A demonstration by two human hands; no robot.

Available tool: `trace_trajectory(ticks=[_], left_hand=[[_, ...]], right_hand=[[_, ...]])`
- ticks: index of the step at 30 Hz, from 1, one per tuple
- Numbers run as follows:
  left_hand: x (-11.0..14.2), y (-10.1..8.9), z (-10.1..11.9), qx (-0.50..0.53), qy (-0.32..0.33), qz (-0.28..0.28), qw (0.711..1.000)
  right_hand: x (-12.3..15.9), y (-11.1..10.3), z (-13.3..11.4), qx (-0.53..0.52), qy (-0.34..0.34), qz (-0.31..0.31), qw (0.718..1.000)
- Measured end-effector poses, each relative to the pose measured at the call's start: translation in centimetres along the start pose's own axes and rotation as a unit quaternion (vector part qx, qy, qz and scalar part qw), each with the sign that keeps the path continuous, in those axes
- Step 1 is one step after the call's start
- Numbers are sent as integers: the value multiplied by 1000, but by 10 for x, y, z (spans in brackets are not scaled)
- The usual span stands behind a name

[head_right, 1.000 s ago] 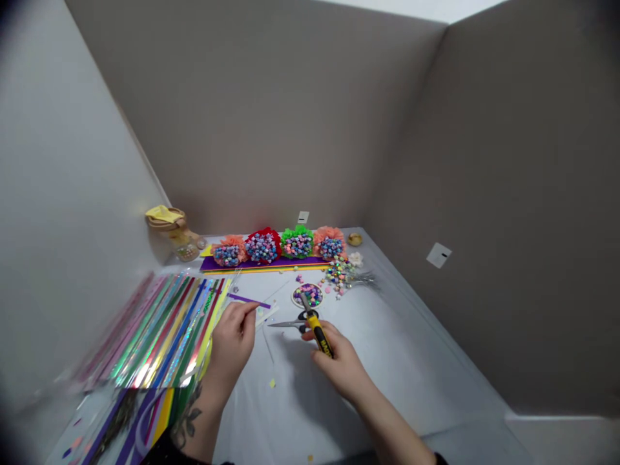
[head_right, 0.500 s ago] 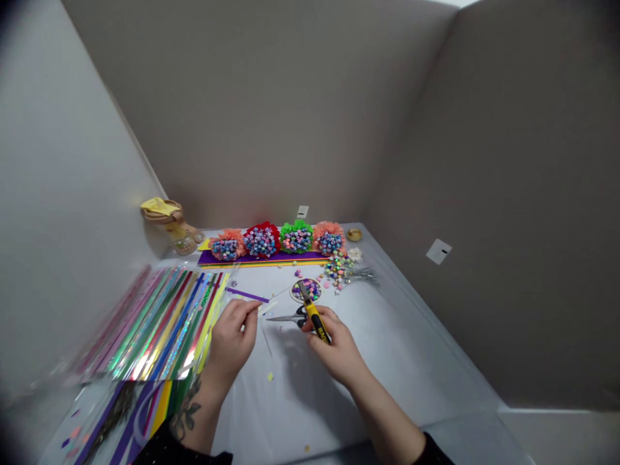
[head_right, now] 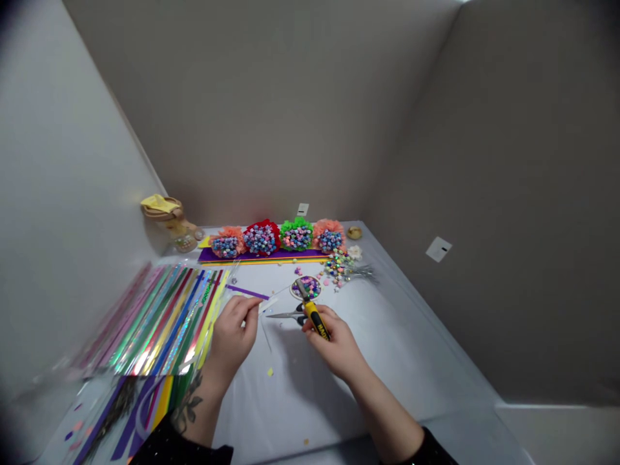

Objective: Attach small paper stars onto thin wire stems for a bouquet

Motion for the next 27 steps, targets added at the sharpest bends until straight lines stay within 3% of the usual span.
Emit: trace_trajectory(ticks=[10, 17, 20, 25, 27], left_hand=[[-1, -2, 2, -2, 15, 8, 1000], [-2, -3, 1, 22, -15, -8, 1000], [-2, -5, 1, 61, -40, -27, 997], [-1, -8, 6, 153, -35, -37, 987], [-1, -9, 7, 167, -23, -42, 985]], right_hand=[[3, 0, 1, 7, 10, -5, 1000], [11, -1, 5, -159, 85, -40, 983], [20, 1, 0, -313, 103, -87, 940], [38, 10, -17, -561, 115, -172, 802], [41, 13, -19, -601, 119, -181, 770]])
Point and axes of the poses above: each hand's wrist, its own x-axis away from the middle knuckle, its own y-axis out of the palm, z = x × y, the point moved 1 cm from there along -x, towards the middle knuckle
